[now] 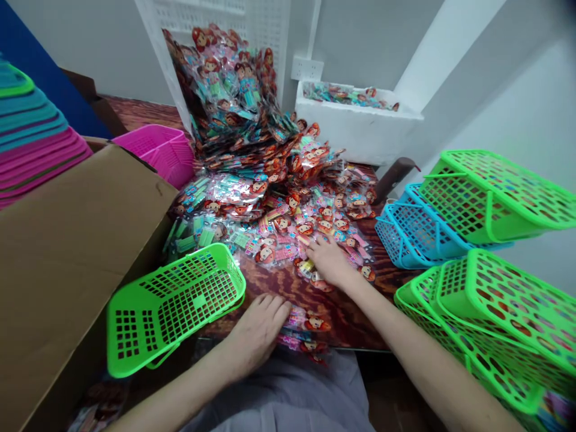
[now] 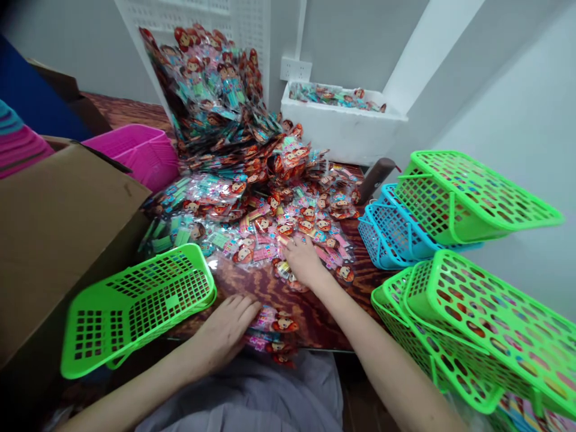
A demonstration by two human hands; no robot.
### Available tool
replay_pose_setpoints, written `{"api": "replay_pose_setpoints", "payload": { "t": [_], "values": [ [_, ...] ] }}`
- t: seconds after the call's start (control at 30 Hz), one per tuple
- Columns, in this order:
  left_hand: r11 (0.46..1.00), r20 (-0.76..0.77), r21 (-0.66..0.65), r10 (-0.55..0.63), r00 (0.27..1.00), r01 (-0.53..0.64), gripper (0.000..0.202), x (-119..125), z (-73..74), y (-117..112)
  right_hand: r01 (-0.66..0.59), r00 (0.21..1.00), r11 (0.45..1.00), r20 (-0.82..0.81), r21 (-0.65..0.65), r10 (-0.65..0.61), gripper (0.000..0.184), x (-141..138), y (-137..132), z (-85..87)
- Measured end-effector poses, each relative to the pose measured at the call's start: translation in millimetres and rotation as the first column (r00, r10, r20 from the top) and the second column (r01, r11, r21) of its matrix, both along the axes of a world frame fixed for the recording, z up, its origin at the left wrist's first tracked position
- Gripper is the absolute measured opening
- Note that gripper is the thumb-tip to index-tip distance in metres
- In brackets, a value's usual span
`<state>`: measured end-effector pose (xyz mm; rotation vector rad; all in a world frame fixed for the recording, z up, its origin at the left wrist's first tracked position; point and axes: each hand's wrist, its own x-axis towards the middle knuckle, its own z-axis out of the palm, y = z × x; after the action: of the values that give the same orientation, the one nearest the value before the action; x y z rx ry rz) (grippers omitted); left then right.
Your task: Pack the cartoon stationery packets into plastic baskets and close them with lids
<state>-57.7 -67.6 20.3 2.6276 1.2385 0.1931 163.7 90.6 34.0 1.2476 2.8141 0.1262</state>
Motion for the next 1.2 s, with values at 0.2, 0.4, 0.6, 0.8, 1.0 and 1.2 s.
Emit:
{"api": "replay_pose_setpoints", "payload": {
  "t": [0.2, 0.4, 0.6, 0.8, 1.0, 1.2],
  "values": [
    [1.000, 0.028, -0.018, 0.023, 0.999, -0.022, 0.062, -1.5, -1.5, -0.8, -0.016, 0.986, 0.990, -0.169, -0.140, -0.008, 0.009, 0.1, -7.7, 24.1],
    [1.000, -0.012, -0.014, 0.012, 1.000, -0.012, 0.052, 0.7, 1.9, 2.7, 0.029, 0.923, 0.913, -0.341, -0.407, -0.181, 0.011, -8.7, -42.7, 6.8],
    [1.000, -0.010, 0.014, 0.003, 1.000, -0.003, 0.050, 0.1, 2.4, 1.5, 0.002, 0.779, 0.771, -0.482, -0.637, -0.401, 0.052, -1.9, -58.1, -13.1],
    [0.986, -0.004, 0.168, -0.013, 1.000, 0.013, 0.041, 1.3, 1.7, 2.7, 0.046, 0.883, 0.947, -0.430, -0.318, -0.187, 0.047, -20.9, -91.0, 3.0],
    [0.988, -0.010, 0.140, -0.070, 0.997, 0.071, 0.049, -1.1, -0.1, 3.9, -0.099, 0.729, 0.715, -0.540, -0.692, -0.422, 0.026, -18.6, -105.2, 12.0],
    [0.998, 0.030, -0.006, -0.058, 0.998, 0.058, 0.060, -4.6, -0.5, -0.1, 0.029, 0.661, 0.697, -0.509, -0.716, -0.551, 0.014, -3.3, -55.7, 4.3]
  ]
}}
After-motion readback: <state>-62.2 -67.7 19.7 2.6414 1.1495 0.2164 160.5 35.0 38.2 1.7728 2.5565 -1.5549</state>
